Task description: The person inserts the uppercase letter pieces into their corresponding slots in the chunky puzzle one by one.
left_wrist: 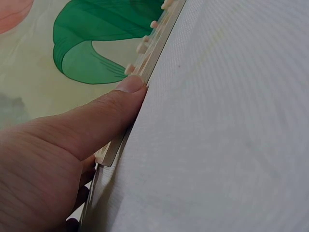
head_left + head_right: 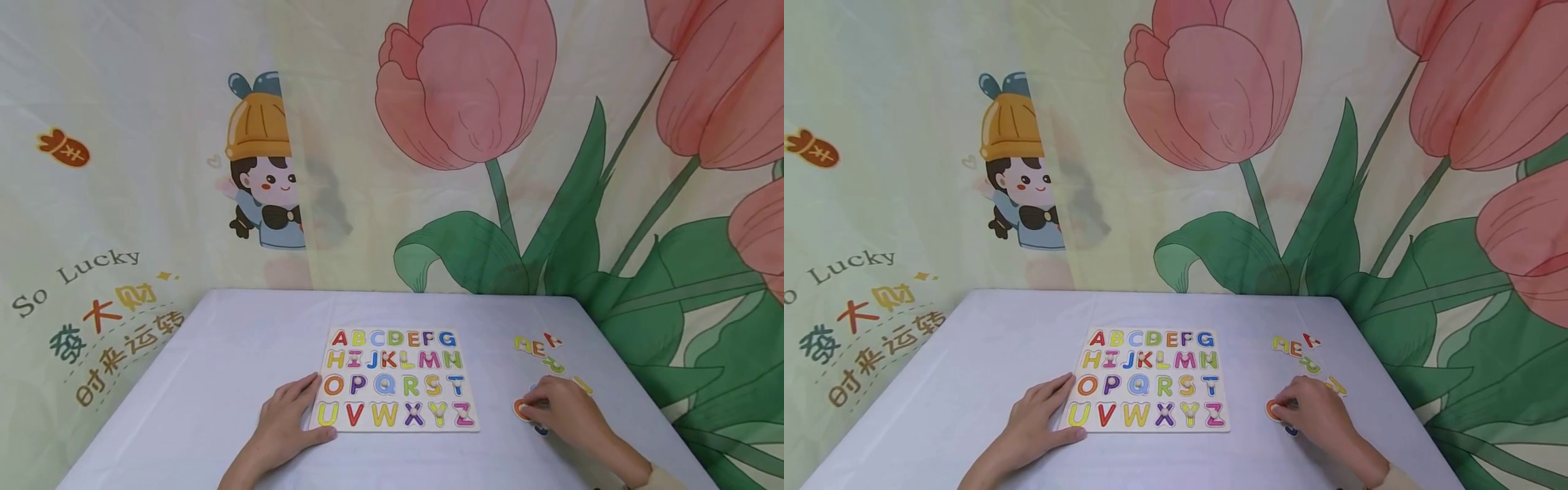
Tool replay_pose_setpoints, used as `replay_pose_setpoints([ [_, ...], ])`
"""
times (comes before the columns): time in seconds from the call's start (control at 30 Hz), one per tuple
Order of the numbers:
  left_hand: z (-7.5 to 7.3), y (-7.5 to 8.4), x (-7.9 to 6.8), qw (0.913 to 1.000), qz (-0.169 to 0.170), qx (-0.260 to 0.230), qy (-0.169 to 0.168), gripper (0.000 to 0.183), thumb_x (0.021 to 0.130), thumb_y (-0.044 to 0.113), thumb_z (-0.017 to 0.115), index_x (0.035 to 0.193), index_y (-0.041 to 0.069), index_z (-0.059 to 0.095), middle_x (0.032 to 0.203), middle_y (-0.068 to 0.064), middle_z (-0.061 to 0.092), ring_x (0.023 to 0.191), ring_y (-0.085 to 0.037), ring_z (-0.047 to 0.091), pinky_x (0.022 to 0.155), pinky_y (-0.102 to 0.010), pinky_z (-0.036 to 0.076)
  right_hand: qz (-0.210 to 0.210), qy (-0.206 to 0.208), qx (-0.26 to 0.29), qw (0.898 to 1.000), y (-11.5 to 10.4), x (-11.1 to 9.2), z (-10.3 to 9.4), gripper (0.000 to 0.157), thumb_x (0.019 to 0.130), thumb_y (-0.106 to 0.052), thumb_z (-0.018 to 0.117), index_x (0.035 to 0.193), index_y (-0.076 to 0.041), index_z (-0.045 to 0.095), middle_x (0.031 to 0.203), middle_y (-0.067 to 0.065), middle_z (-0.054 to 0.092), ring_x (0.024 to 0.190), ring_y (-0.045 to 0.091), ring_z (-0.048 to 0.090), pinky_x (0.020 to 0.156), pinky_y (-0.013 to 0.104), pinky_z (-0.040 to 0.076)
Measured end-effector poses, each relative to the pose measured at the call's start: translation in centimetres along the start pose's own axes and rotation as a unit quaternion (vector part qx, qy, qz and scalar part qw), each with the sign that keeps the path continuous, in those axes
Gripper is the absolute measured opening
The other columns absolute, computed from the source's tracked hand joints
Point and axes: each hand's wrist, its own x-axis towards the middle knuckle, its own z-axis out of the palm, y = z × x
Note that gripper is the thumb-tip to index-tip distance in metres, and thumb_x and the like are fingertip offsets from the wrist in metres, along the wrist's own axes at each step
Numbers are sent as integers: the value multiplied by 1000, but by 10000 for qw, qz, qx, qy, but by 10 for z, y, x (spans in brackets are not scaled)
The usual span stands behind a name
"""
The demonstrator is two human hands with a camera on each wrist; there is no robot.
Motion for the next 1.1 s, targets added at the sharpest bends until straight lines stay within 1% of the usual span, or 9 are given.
replay_pose_setpoints([
  [0.13,1,-2,-1,10000,5,14,11,112,75,69,85,162,11,45,166,-7,43,146,-37,38,115,-66,34,-77,-157,138,9998,-5,5,-1,10,81,-21,93,83,-27,85,75,-18,60,69,0,51,60,22,47],
  [0.3,4,-4,0,10000,11,27,5,113,75,70,85,163,12,45,166,-7,43,146,-37,38,115,-66,34,-633,-317,106,9974,-6,12,-3,8,84,-23,92,87,-28,86,78,-21,59,70,-3,49,60,22,45],
  [0.4,4,-4,0,10000,22,31,7,113,75,71,84,163,12,45,166,-7,43,146,-37,39,114,-67,34,-1146,-494,151,9921,-5,18,-5,9,85,-23,90,93,-27,87,82,-23,60,75,-4,51,63,22,46],
  [0.5,4,-4,0,10000,7,41,4,113,75,71,84,163,12,45,166,-7,43,145,-37,39,114,-67,34,-1596,-751,314,9838,-4,24,-6,11,87,-23,88,97,-27,87,88,-22,61,80,-2,54,67,23,49],
  [0.63,4,-3,1,10000,-18,37,-10,113,74,72,84,163,13,45,166,-6,43,146,-37,38,114,-67,34,-1891,-1109,578,9740,-2,32,-4,11,90,-24,86,100,-29,87,93,-19,63,87,1,57,72,24,53],
  [0.73,3,-2,0,10000,-18,6,-17,113,75,71,85,163,13,45,166,-7,43,146,-37,38,114,-67,34,-1900,-1304,755,9701,-2,35,-2,12,90,-24,86,102,-28,86,95,-18,65,88,2,59,74,24,55],
  [0.83,2,-1,0,10000,-15,-2,-8,112,75,70,85,163,12,45,166,-7,43,147,-37,38,115,-67,33,-1852,-1360,859,9695,-2,35,-1,12,91,-24,86,103,-26,86,96,-17,65,87,3,59,72,23,55],
  [0.97,1,-1,1,10000,33,34,29,113,75,70,85,163,12,45,166,-7,43,146,-38,38,114,-67,34,-1614,-1292,914,9741,-2,32,1,17,90,-24,87,107,-24,85,96,-17,67,87,3,61,72,22,55],
  [1.1,1,-1,1,10000,35,64,24,113,75,71,85,163,12,45,166,-7,43,146,-38,38,114,-68,34,-1213,-920,821,9849,-7,26,3,18,87,-26,90,104,-22,85,90,-17,67,82,3,58,68,22,52],
])
